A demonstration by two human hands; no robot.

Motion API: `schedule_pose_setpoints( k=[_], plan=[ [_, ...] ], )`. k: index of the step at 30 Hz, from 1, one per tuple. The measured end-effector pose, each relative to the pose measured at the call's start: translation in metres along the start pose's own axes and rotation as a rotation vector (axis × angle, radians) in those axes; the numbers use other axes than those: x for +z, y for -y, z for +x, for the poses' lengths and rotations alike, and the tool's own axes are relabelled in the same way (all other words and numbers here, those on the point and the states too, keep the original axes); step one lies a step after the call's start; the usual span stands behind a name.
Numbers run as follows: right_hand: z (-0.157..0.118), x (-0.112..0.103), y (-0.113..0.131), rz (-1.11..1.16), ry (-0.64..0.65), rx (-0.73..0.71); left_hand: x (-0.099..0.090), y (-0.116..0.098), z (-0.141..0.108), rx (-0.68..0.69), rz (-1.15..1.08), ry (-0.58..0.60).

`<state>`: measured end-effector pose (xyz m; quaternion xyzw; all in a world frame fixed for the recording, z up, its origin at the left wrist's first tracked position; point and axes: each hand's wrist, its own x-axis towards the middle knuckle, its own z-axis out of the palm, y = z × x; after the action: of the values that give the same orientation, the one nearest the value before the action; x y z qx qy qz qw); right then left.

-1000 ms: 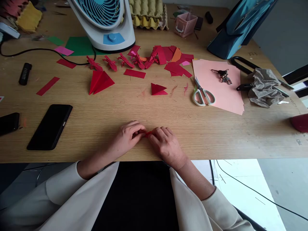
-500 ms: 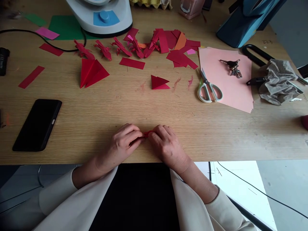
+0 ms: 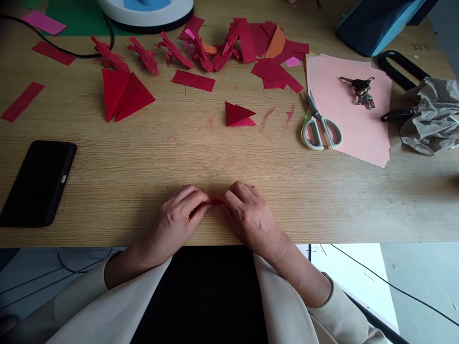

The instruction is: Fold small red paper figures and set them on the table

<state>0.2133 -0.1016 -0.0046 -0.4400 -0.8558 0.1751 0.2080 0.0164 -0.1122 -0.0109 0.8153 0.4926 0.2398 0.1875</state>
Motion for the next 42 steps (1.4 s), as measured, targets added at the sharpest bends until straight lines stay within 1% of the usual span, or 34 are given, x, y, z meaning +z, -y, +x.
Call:
schedule_pose_setpoints(
  k=[8,14,22,34,42],
  plan=[
    [0.001,-0.001,-0.001,0.091,0.002,0.020,0.000,0.001,-0.001,-0.009,-0.028,-0.004],
    [0.003,0.000,-0.001,0.095,-0.002,0.036,-0.002,-0.001,-0.001,-0.028,-0.006,0.008],
    [0.009,-0.003,0.000,0.099,0.068,0.088,-0.003,0.000,-0.001,-0.019,0.050,0.018],
    [0.021,-0.012,0.001,0.142,0.173,0.135,-0.006,0.000,-0.001,-0.034,0.004,0.032],
    [0.026,-0.013,0.002,0.146,0.192,0.155,-0.008,-0.002,0.003,-0.055,-0.003,0.055]
  ],
)
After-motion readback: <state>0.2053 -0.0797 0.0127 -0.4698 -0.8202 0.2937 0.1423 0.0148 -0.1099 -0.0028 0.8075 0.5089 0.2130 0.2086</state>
